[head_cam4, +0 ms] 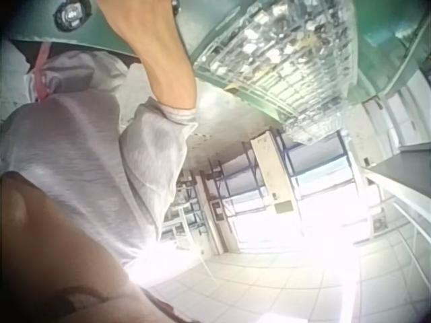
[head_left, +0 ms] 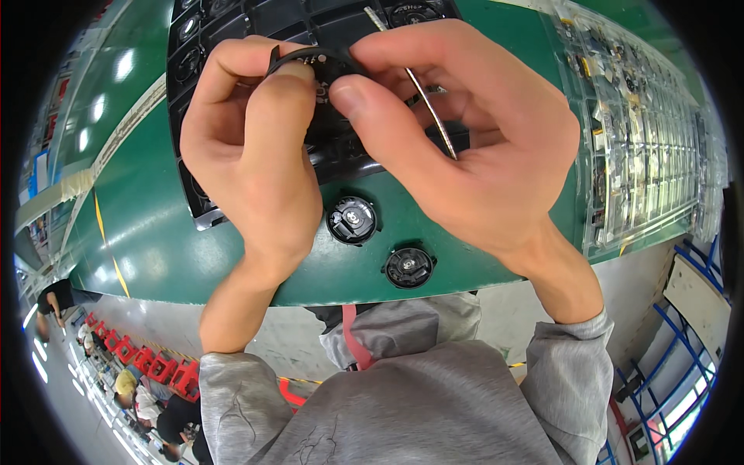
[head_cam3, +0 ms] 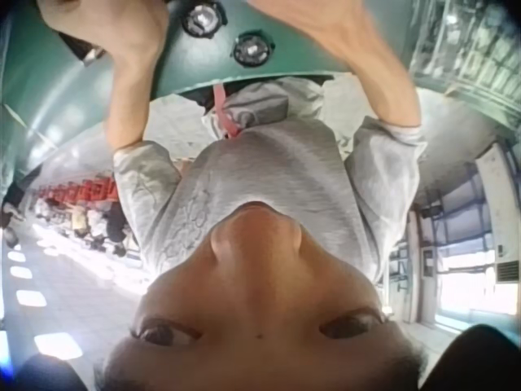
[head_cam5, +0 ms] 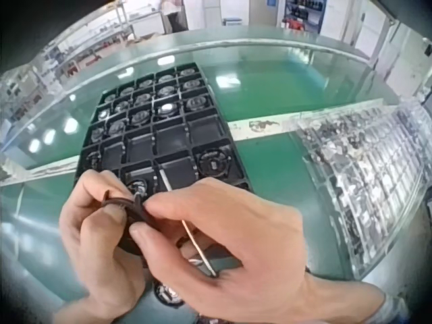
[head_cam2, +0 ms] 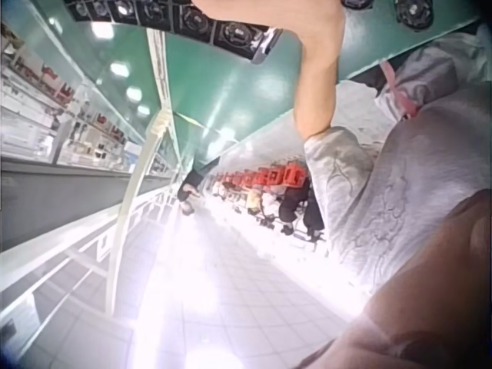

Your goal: The recorder is seen assembling small electronic components into circular watch casings using a precision hand tool at an assembly line.

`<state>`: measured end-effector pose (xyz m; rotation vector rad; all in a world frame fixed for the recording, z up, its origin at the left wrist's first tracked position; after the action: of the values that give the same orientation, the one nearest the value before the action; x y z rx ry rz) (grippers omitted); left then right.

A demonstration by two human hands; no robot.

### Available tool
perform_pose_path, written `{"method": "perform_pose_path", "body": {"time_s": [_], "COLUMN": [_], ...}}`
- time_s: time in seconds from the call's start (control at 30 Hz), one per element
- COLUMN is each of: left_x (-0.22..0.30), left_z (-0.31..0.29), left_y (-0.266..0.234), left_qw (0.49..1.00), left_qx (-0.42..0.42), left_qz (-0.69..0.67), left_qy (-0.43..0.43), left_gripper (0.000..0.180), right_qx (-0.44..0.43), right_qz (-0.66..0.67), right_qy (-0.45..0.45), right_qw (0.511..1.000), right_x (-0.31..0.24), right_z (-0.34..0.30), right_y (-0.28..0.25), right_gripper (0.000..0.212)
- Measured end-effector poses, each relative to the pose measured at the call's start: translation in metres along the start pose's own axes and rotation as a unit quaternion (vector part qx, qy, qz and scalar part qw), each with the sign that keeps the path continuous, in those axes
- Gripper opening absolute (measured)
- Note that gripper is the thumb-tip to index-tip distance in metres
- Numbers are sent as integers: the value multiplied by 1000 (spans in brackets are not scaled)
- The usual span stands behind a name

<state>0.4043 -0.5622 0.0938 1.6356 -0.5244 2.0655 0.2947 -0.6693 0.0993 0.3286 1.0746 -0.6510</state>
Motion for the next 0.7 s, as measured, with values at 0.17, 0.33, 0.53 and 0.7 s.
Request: {"method": "perform_pose_path", "body": {"time_s": [0.17, 0.33, 0.53, 0.7], "left_x": [-2, 0, 3, 2], "left_z": [2, 2, 1, -1], "left_y": [0, 0, 2, 4], "left_qw": [999, 999, 996, 996], "left_qx": [-23, -41, -50, -54], "left_qz": [9, 28, 41, 36], "left_qy": [-19, 13, 65, 54], "left_gripper": [19, 22, 21, 23], "right_qx": [7, 29, 64, 63], "right_qz": [49, 54, 105, 186], "right_qy": [14, 39, 111, 166], "right_qw": [999, 997, 986, 966], "right_x": [5, 4, -1, 4], "right_z": [-5, -6, -2, 0], "right_y": [-3, -4, 0, -1], "right_gripper": [24, 24, 17, 9]}}
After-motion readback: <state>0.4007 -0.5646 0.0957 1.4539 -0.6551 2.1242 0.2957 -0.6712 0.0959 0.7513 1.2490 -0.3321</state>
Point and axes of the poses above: each hand's wrist, its own z-axis towards the middle knuckle, its own y-axis out of the palm, x = y × z, the point moved 3 cm from there along z, towards the middle knuckle, and after that the axes turned 7 degrees about z, right-handed, at the moved point
